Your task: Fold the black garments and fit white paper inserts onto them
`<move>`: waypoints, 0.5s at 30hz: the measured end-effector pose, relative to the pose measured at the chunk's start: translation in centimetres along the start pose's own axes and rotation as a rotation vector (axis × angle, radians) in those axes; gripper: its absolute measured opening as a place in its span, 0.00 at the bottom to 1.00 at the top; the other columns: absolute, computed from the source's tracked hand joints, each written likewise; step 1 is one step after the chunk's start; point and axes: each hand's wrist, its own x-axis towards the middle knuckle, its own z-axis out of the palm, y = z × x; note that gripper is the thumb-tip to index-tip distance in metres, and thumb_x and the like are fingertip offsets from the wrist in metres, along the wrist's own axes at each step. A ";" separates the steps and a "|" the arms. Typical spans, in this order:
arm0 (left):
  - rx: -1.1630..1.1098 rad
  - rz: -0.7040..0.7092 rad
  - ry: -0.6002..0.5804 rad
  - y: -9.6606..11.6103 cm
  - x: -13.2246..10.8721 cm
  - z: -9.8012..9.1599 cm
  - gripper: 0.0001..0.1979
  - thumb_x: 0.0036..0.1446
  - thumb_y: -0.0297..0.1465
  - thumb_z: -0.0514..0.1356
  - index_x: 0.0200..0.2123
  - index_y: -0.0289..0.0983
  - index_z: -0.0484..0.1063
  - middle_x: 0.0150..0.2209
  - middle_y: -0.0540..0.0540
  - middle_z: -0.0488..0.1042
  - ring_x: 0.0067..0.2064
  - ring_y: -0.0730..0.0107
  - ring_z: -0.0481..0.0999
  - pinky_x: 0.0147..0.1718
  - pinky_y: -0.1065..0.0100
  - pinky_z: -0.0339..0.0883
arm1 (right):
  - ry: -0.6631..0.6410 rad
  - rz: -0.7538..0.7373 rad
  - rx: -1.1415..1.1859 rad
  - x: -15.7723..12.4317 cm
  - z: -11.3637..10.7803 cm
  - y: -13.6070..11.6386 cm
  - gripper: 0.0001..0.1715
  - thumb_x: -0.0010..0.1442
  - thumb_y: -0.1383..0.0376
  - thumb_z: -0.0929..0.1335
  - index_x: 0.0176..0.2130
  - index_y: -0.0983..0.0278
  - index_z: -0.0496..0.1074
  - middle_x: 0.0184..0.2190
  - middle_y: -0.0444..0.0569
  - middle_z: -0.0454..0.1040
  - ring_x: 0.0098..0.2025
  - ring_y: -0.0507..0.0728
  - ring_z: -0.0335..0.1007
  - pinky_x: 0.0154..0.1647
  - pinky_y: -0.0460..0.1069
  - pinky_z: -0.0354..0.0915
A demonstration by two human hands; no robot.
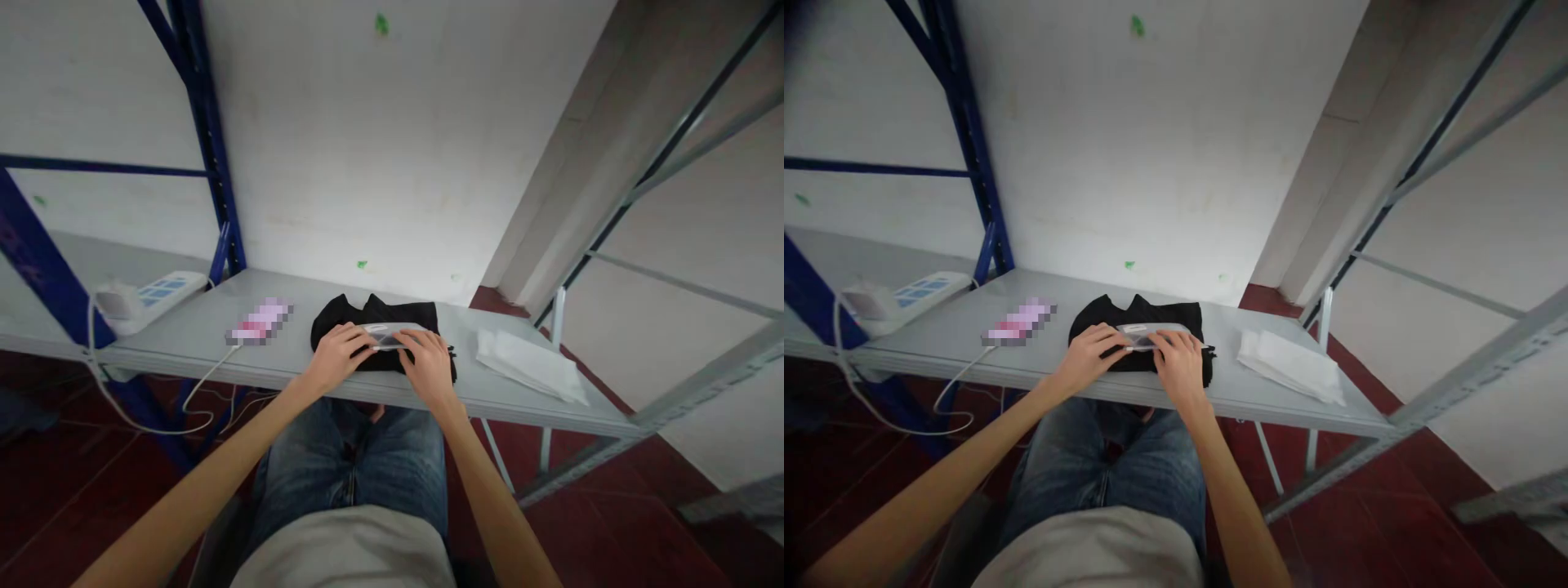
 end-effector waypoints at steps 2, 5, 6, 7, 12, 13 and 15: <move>-0.022 0.011 0.032 0.0 0.0 0.0 0.13 0.73 0.40 0.56 0.43 0.42 0.80 0.43 0.44 0.81 0.46 0.60 0.77 0.48 0.57 0.72 | 0.005 -0.045 0.034 0.0 -0.4 -0.3 0.18 0.73 0.63 0.65 0.56 0.54 0.80 0.55 0.49 0.80 0.57 0.63 0.71 0.63 0.58 0.60; -0.049 0.028 0.047 0.1 0.0 0.0 0.14 0.73 0.40 0.56 0.41 0.42 0.80 0.41 0.44 0.81 0.44 0.60 0.77 0.47 0.58 0.74 | 0.001 -0.100 0.059 -0.1 -0.2 -1.2 0.16 0.74 0.58 0.66 0.53 0.55 0.81 0.52 0.49 0.81 0.55 0.62 0.72 0.60 0.57 0.62; -0.049 0.036 0.037 0.2 0.0 -0.1 0.15 0.73 0.40 0.56 0.40 0.42 0.80 0.40 0.44 0.81 0.44 0.61 0.77 0.47 0.58 0.75 | -0.003 -0.112 0.057 -0.1 0.1 -1.5 0.16 0.74 0.57 0.66 0.53 0.55 0.81 0.51 0.49 0.81 0.54 0.62 0.72 0.59 0.56 0.62; -0.047 0.046 0.022 0.2 0.0 -0.2 0.16 0.73 0.40 0.55 0.39 0.42 0.80 0.40 0.43 0.81 0.43 0.61 0.78 0.47 0.58 0.75 | -0.006 -0.121 0.051 -0.1 0.4 -1.9 0.16 0.75 0.56 0.65 0.52 0.55 0.81 0.50 0.50 0.81 0.54 0.61 0.72 0.58 0.56 0.62; -0.063 0.068 -0.002 -0.5 0.2 -0.9 0.14 0.73 0.39 0.56 0.41 0.43 0.81 0.41 0.44 0.82 0.43 0.62 0.80 0.46 0.60 0.76 | -0.007 -0.130 -0.013 0.4 0.8 -1.9 0.16 0.76 0.57 0.64 0.47 0.54 0.82 0.48 0.48 0.82 0.53 0.61 0.71 0.59 0.56 0.60; -0.070 0.060 0.015 -0.8 0.2 -1.2 0.14 0.72 0.39 0.56 0.41 0.43 0.81 0.41 0.45 0.82 0.44 0.62 0.80 0.46 0.60 0.76 | 0.001 -0.120 -0.026 0.5 0.6 -1.4 0.16 0.76 0.57 0.65 0.46 0.54 0.82 0.48 0.48 0.82 0.53 0.61 0.71 0.60 0.56 0.60; -0.082 0.016 0.083 -1.6 0.5 -1.6 0.13 0.71 0.40 0.58 0.39 0.43 0.80 0.40 0.45 0.82 0.43 0.63 0.80 0.45 0.61 0.76 | 0.034 -0.076 -0.050 0.6 -0.2 0.0 0.16 0.75 0.57 0.65 0.45 0.55 0.82 0.47 0.48 0.82 0.53 0.61 0.70 0.59 0.56 0.60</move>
